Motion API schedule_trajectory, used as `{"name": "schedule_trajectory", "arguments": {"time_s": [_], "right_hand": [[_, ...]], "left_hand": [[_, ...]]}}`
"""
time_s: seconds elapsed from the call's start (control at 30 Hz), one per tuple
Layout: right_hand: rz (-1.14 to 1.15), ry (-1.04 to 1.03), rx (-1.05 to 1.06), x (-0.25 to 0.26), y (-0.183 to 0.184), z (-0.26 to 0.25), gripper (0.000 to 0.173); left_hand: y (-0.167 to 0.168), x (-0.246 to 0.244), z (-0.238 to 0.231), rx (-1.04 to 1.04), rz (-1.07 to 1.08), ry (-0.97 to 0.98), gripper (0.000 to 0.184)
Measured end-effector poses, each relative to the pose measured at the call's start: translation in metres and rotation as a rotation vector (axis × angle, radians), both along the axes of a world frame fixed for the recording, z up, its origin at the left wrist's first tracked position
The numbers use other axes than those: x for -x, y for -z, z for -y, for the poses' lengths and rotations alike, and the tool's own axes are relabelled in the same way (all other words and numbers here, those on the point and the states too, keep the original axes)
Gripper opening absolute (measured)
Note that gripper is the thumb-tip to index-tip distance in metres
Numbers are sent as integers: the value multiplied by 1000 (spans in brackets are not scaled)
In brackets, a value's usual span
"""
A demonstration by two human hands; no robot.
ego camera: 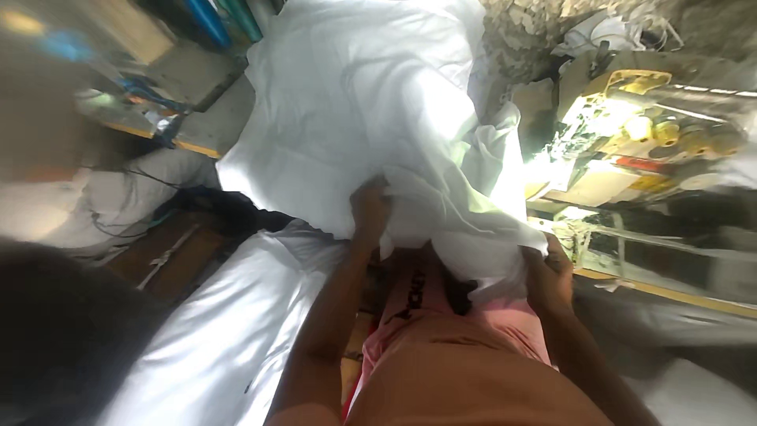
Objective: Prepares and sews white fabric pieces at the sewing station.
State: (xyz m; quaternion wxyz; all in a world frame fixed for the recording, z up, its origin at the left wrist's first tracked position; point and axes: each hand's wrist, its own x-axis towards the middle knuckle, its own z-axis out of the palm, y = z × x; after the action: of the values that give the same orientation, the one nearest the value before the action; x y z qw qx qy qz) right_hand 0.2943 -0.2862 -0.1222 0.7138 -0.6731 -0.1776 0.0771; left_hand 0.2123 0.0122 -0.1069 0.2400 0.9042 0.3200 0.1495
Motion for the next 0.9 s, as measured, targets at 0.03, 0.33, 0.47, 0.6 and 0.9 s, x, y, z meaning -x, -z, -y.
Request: {"name": "schedule_trajectory", "arguments": {"time_s": [0.03, 0.33, 0.47, 0.6, 0.9], "right_hand": [[-4, 24, -13, -3, 1, 3, 20], [-38, -120, 46, 5, 10, -9, 19], [-13, -132, 48, 5, 6, -11, 19], [3, -139, 20, 7, -3, -6, 22], [-45, -101, -17, 9, -2, -2, 24]], "left_hand": [[1, 10, -8, -24, 127, -14, 28], [30, 140, -9, 169, 407, -385, 32], [54, 135, 15, 100, 341, -273, 37], [70, 102, 5, -81, 321, -209, 42], [63, 82, -3, -162, 163, -293, 62]]}}
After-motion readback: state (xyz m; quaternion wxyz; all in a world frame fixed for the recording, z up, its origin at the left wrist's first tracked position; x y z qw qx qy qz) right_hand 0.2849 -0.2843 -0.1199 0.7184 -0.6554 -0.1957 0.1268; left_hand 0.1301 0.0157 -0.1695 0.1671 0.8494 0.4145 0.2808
